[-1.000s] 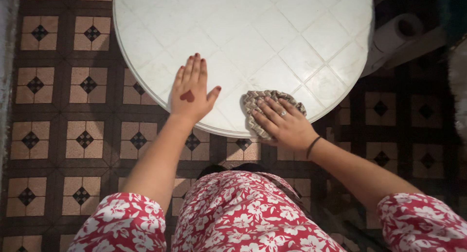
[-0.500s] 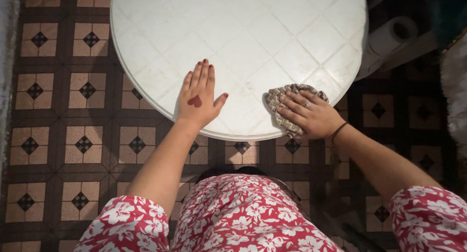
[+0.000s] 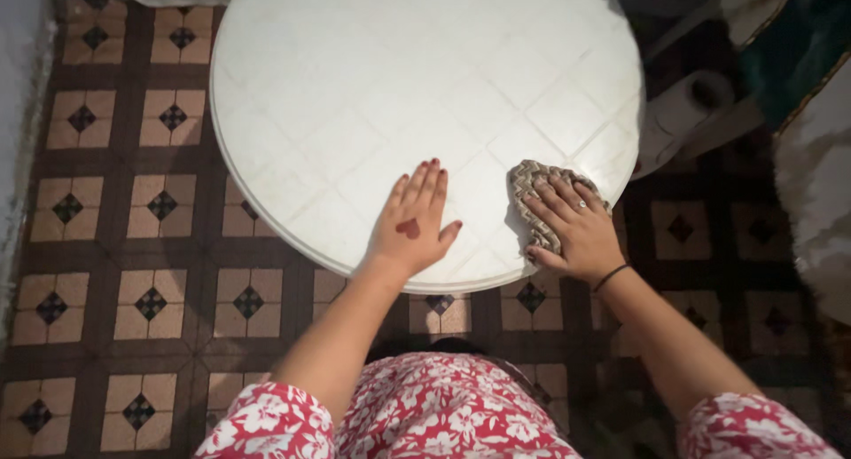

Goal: The person wipes the surface of a round white table with a cloth, then unfolds and spreads a patterned tablecloth over the table. The person smooths the tablecloth to cover the surface.

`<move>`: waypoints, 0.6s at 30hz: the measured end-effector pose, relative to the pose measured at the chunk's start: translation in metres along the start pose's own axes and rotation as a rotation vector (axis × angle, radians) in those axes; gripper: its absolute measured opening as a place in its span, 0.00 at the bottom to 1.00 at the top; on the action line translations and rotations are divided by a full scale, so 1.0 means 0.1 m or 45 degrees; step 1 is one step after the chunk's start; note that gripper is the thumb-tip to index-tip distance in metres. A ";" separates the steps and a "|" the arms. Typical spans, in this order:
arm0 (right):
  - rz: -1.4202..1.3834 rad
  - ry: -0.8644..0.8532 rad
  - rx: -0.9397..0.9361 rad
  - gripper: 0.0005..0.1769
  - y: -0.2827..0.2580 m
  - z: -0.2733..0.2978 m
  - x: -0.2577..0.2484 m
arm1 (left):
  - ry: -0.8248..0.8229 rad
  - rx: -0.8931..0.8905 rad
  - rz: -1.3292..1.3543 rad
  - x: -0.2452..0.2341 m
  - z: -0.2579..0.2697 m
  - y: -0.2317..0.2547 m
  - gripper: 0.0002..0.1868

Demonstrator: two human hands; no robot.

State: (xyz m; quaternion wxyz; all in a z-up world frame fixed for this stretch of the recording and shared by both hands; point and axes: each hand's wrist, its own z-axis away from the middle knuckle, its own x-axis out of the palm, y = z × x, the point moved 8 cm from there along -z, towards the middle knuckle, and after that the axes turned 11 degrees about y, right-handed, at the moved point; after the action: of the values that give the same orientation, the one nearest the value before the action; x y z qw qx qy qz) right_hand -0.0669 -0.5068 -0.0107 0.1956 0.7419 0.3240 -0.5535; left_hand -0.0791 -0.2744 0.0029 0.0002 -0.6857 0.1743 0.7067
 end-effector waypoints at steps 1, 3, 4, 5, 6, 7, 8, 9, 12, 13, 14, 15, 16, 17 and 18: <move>0.016 0.020 0.063 0.43 0.03 0.00 0.01 | 0.045 0.011 0.005 -0.01 -0.01 0.01 0.42; 0.063 0.058 0.215 0.41 0.12 0.05 0.05 | 0.126 0.034 0.021 -0.01 -0.03 0.07 0.42; 0.096 0.079 0.302 0.40 0.17 0.08 0.07 | 0.127 0.030 0.028 0.01 -0.04 0.09 0.42; 0.130 0.100 0.388 0.40 0.21 0.11 0.08 | 0.128 0.027 0.036 0.02 -0.05 0.10 0.42; 0.123 0.136 0.530 0.40 0.28 0.14 0.10 | 0.131 0.023 0.039 0.03 -0.06 0.11 0.42; 0.115 0.172 0.673 0.41 0.32 0.18 0.12 | 0.129 0.027 0.038 0.05 -0.07 0.13 0.42; 0.106 0.209 0.814 0.41 0.35 0.22 0.13 | 0.127 0.029 0.037 0.06 -0.09 0.17 0.42; -0.007 0.256 0.991 0.44 0.37 0.27 0.16 | 0.126 0.031 0.035 0.07 -0.11 0.20 0.42; -0.274 0.332 1.414 0.51 0.36 0.41 0.27 | 0.121 0.043 0.041 0.10 -0.14 0.25 0.42; -0.305 0.316 1.487 0.53 0.37 0.43 0.29 | 0.115 0.051 0.035 0.11 -0.15 0.27 0.42; -0.337 0.301 1.559 0.56 0.39 0.44 0.32 | 0.111 0.058 0.029 0.12 -0.17 0.28 0.42; -0.311 0.303 1.593 0.57 0.44 0.42 0.31 | 0.107 0.066 0.022 0.13 -0.18 0.29 0.42; -0.285 0.304 1.627 0.58 0.50 0.40 0.29 | 0.108 0.067 0.024 0.13 -0.18 0.29 0.42; -0.258 0.305 1.661 0.59 0.56 0.39 0.26 | 0.108 0.068 0.026 0.13 -0.18 0.29 0.42; -0.252 0.308 1.683 0.59 0.60 0.38 0.25 | 0.109 0.069 0.026 0.13 -0.19 0.29 0.42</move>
State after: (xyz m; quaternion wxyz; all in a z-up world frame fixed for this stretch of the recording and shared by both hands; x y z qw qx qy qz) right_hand -0.0467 -0.5675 -0.0505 -0.3884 0.7290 0.0036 -0.5637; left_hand -0.0687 -0.3096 -0.0023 0.0040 -0.7131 0.2003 0.6718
